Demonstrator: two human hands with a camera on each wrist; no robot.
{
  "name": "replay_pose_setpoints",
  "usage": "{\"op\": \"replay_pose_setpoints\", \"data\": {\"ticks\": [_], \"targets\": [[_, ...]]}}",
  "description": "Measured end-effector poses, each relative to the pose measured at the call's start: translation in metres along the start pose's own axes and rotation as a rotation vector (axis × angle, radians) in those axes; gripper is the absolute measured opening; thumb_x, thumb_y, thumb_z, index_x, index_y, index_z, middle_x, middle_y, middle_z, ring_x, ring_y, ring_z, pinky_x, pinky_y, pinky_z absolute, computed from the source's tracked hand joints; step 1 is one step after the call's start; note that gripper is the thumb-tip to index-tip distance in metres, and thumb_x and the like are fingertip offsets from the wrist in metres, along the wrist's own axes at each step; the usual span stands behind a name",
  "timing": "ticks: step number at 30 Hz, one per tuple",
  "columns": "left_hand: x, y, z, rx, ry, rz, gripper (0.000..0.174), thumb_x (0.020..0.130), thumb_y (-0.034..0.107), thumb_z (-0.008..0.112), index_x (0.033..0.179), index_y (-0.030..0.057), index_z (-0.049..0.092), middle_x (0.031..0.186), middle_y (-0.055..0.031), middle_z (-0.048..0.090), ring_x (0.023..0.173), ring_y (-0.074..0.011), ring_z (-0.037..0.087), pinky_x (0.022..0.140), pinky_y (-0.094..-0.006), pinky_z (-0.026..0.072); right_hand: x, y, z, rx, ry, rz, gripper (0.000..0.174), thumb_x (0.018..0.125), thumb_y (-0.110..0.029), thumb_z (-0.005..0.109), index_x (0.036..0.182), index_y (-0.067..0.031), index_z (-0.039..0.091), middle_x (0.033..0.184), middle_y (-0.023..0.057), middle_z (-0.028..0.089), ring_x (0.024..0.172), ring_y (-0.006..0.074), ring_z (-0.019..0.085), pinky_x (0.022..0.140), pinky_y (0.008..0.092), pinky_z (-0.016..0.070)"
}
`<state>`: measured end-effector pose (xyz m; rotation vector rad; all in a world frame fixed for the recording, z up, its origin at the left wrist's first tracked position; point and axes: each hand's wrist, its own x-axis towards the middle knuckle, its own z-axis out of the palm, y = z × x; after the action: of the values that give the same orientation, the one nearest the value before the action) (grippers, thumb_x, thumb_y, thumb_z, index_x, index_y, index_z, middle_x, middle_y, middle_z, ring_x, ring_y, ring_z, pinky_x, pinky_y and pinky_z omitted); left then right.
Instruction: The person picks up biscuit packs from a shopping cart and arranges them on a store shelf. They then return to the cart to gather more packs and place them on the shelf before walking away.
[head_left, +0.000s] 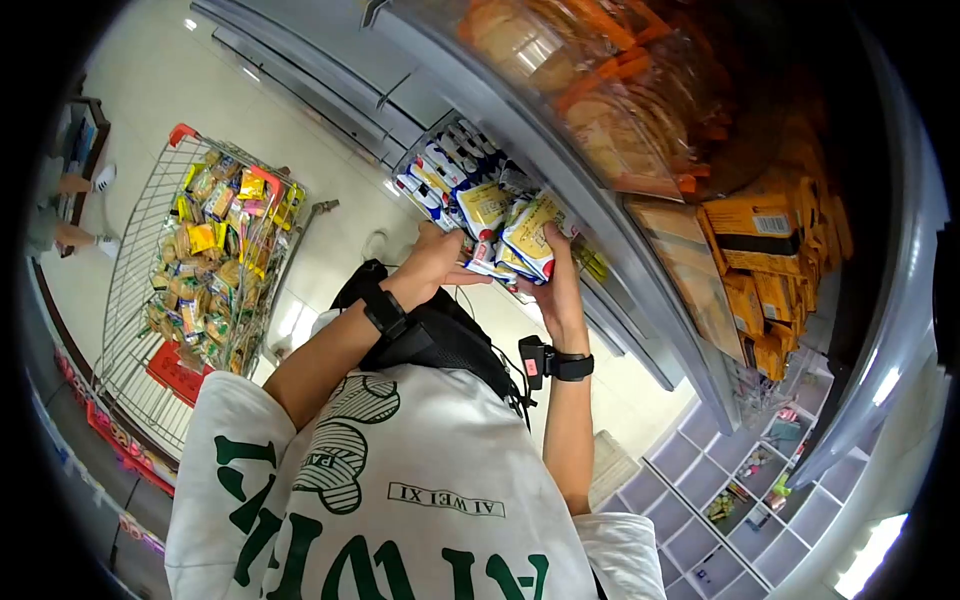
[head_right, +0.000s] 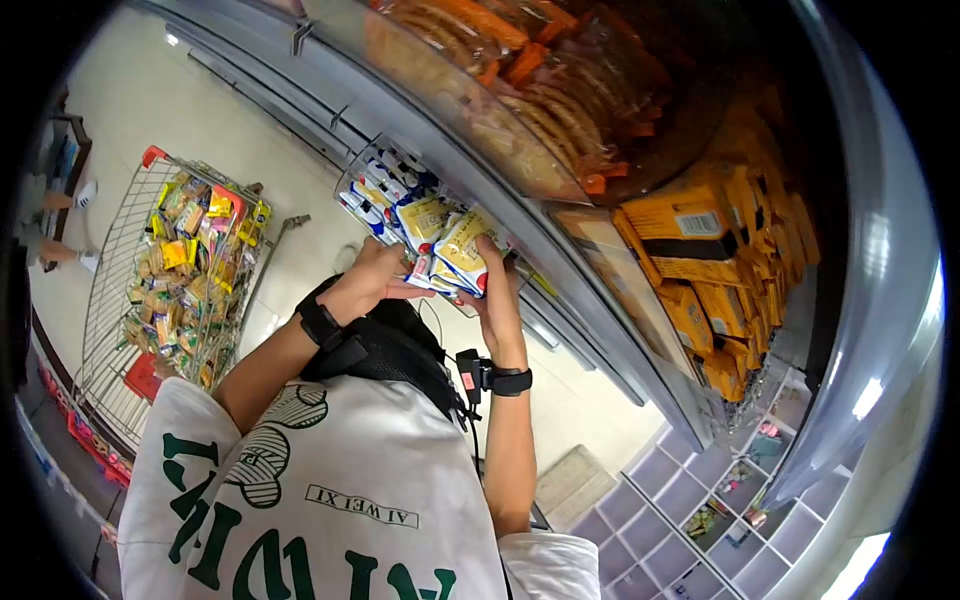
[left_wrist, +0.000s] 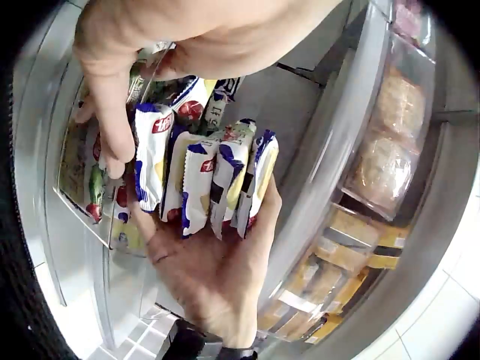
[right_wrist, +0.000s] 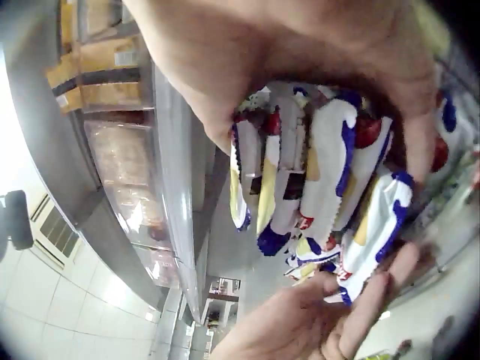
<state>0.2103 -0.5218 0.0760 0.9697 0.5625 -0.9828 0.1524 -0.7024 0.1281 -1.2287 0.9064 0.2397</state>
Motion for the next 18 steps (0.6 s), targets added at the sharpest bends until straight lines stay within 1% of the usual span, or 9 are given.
{"op": "replay_pose_setpoints", "data": {"ticks": [2,4,6,8,10,12,13,14,18], "targets": [[-0.008,0.000,-0.001,-0.016,-0.082,0.053,0.036,0.107,0.013,0.040,0.133,-0.0046,0.024,0.126,-0.0304,0.056,0.104,-0.0460,0.071,0.087,-0.0540,0.0654,0.013,0.011,-0.007,-0.012,0.026,-0.198,0.057,0.093,-0.044,0.074,0.128,-0.0017,0.057,0.106,0.0025,0.066,0.090,0.0073,0.062,0.074,0.0198,0.0477],[0.001,-0.008,-0.006,-0.050,-0.018,0.061,0.039,0.106,0.014,0.041,0.133,-0.0053,0.021,0.126,-0.0318,0.055,0.102,-0.0463,0.071,0.085,-0.0529,0.0661,0.000,0.001,-0.008,-0.019,0.077,-0.116,0.054,0.093,-0.032,0.077,0.130,0.0008,0.055,0.114,0.0030,0.064,0.098,0.0082,0.060,0.082,0.0219,0.0460],[0.003,-0.005,-0.007,-0.016,0.010,0.024,0.046,0.104,0.014,0.046,0.132,-0.0056,0.015,0.124,-0.0359,0.055,0.095,-0.0443,0.073,0.079,-0.0489,0.0676,-0.012,-0.005,-0.008,-0.040,0.080,-0.244,0.050,0.096,-0.028,0.073,0.131,0.0026,0.057,0.125,0.0062,0.064,0.106,0.0157,0.062,0.091,0.0308,0.0489],[-0.007,0.002,-0.008,0.052,0.023,0.007,0.051,0.103,0.016,0.051,0.129,-0.0077,0.013,0.119,-0.0374,0.056,0.093,-0.0415,0.074,0.076,-0.0465,0.0679,-0.024,-0.012,-0.027,-0.083,0.086,-0.127,0.054,0.099,-0.035,0.067,0.139,-0.0015,0.055,0.135,0.0088,0.063,0.125,0.0210,0.059,0.110,0.0367,0.0429],[0.001,-0.001,-0.018,0.163,-0.013,0.072,0.056,0.102,0.020,0.054,0.126,-0.0100,0.013,0.112,-0.0363,0.058,0.088,-0.0384,0.074,0.073,-0.0439,0.0680,-0.039,-0.023,-0.029,-0.239,0.085,-0.162,0.059,0.099,-0.038,0.066,0.142,0.0002,0.052,0.136,0.0099,0.062,0.126,0.0217,0.058,0.110,0.0387,0.0436],[0.005,-0.004,-0.029,0.186,-0.034,0.119,0.060,0.101,0.025,0.057,0.121,-0.0127,0.014,0.096,-0.0293,0.064,0.074,-0.0334,0.074,0.068,-0.0384,0.0675,-0.047,-0.027,-0.028,-0.720,0.139,-0.318,0.066,0.095,-0.032,0.072,0.142,0.0083,0.049,0.135,0.0144,0.061,0.122,0.0231,0.059,0.107,0.0346,0.0443],[0.005,-0.005,-0.034,0.248,-0.042,0.115,0.062,0.101,0.028,0.058,0.120,-0.0124,0.016,0.089,-0.0260,0.065,0.069,-0.0310,0.073,0.064,-0.0363,0.0659,-0.050,-0.028,-0.027,-0.920,0.165,-0.350,0.082,0.089,-0.036,0.078,0.147,0.0097,0.044,0.138,0.0183,0.058,0.124,0.0268,0.056,0.110,0.0349,0.0414],[0.008,-0.008,-0.039,0.317,-0.053,0.115,0.063,0.100,0.031,0.059,0.119,-0.0122,0.017,0.082,-0.0227,0.066,0.064,-0.0286,0.072,0.060,-0.0343,0.0643,-0.054,-0.032,-0.023,-0.946,0.175,-0.257,0.091,0.085,-0.036,0.082,0.151,0.0091,0.039,0.142,0.0210,0.054,0.128,0.0276,0.054,0.112,0.0364,0.0400],[0.016,-0.028,-0.041,0.503,0.051,0.220,0.069,0.097,0.041,0.062,0.117,-0.0117,0.023,0.069,-0.0169,0.063,0.053,-0.0268,0.068,0.052,-0.0356,0.0564,-0.040,-0.016,-0.021,-1.147,0.157,-0.523,0.091,0.084,-0.028,0.083,0.153,0.0067,0.035,0.143,0.0232,0.052,0.131,0.0312,0.053,0.115,0.0434,0.0381]]}}
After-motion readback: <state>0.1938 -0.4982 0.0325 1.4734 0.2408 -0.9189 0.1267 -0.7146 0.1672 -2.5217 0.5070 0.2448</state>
